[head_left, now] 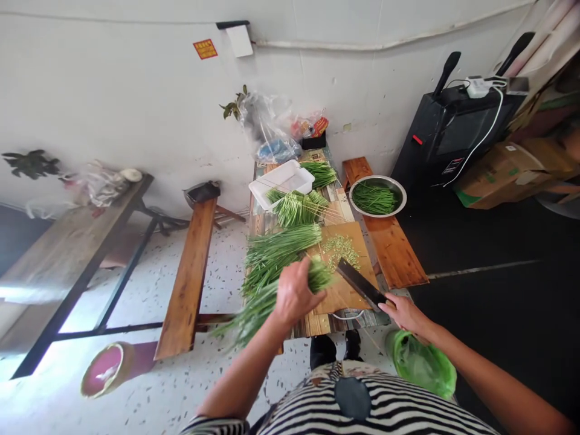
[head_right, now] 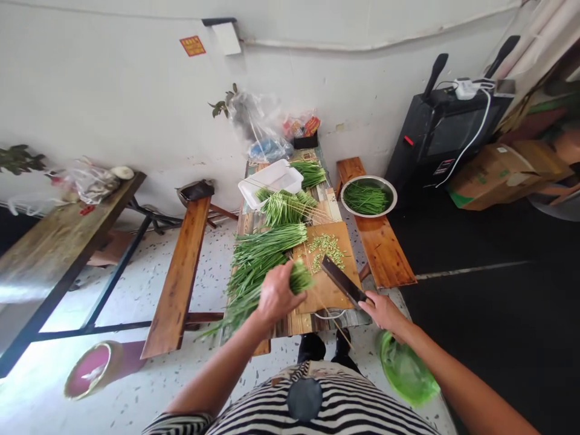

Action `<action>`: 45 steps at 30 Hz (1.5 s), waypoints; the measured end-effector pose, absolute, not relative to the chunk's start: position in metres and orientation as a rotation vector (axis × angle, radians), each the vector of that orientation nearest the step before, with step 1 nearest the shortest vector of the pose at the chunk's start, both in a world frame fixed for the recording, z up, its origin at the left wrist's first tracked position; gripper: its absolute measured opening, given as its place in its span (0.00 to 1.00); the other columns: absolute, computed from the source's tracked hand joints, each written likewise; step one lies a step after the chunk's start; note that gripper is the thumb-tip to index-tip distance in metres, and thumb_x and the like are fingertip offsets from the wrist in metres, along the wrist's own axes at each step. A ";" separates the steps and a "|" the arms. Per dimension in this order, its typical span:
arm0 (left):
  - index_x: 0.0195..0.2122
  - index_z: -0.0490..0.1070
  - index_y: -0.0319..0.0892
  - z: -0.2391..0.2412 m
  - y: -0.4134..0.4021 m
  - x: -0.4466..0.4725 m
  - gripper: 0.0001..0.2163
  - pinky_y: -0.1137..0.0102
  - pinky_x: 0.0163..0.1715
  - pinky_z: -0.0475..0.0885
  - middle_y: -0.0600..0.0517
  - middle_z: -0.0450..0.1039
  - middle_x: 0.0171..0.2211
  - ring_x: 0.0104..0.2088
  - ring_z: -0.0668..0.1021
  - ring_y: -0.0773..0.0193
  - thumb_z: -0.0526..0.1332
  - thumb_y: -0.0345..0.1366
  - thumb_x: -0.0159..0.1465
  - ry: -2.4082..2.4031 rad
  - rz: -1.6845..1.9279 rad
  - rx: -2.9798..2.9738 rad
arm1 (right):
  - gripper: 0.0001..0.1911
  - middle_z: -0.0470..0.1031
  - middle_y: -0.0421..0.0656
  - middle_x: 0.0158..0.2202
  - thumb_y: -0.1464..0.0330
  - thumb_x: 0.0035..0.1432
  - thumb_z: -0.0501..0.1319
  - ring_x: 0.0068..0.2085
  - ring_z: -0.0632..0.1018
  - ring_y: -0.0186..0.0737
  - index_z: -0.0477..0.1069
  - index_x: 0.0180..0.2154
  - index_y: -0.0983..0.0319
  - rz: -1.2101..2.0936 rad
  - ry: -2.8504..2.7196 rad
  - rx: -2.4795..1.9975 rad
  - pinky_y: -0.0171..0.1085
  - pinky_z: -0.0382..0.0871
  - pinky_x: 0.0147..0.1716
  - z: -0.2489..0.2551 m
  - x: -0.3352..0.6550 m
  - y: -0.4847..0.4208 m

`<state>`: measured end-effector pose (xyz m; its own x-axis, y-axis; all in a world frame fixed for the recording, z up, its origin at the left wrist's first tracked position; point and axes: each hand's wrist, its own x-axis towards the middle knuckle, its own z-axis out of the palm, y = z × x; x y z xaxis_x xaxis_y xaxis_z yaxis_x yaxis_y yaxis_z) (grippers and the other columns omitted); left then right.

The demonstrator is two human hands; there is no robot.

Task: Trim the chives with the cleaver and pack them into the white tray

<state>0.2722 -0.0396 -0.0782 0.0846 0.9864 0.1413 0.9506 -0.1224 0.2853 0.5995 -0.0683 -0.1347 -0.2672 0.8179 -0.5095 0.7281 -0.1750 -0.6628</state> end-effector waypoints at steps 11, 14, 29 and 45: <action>0.59 0.58 0.37 -0.213 -0.028 0.369 0.31 0.59 0.50 0.65 0.38 0.66 0.51 0.51 0.70 0.49 0.60 0.49 0.60 1.977 -0.006 1.986 | 0.15 0.74 0.42 0.25 0.60 0.66 0.45 0.26 0.76 0.38 0.65 0.35 0.59 0.640 -2.375 -1.871 0.34 0.57 0.25 -0.102 0.578 -0.089; 0.59 0.59 0.39 -0.223 -0.026 0.369 0.28 0.58 0.51 0.65 0.39 0.65 0.53 0.52 0.69 0.49 0.59 0.48 0.62 1.964 0.042 2.028 | 0.14 0.75 0.42 0.27 0.62 0.67 0.45 0.28 0.77 0.37 0.64 0.35 0.60 0.626 -2.439 -1.890 0.34 0.56 0.25 -0.123 0.576 -0.087; 0.58 0.61 0.37 -0.249 -0.009 0.365 0.26 0.59 0.49 0.65 0.41 0.67 0.49 0.50 0.68 0.50 0.58 0.47 0.63 1.968 0.021 2.047 | 0.15 0.76 0.42 0.28 0.61 0.68 0.43 0.27 0.76 0.37 0.63 0.38 0.60 0.588 -2.567 -1.926 0.35 0.50 0.23 -0.163 0.575 -0.065; 0.58 0.62 0.37 -0.256 0.010 0.356 0.30 0.58 0.48 0.66 0.41 0.67 0.48 0.49 0.68 0.49 0.60 0.52 0.61 1.962 0.023 2.066 | 0.14 0.73 0.40 0.24 0.61 0.67 0.43 0.23 0.74 0.36 0.61 0.33 0.59 0.647 -2.590 -1.853 0.35 0.48 0.24 -0.162 0.578 -0.033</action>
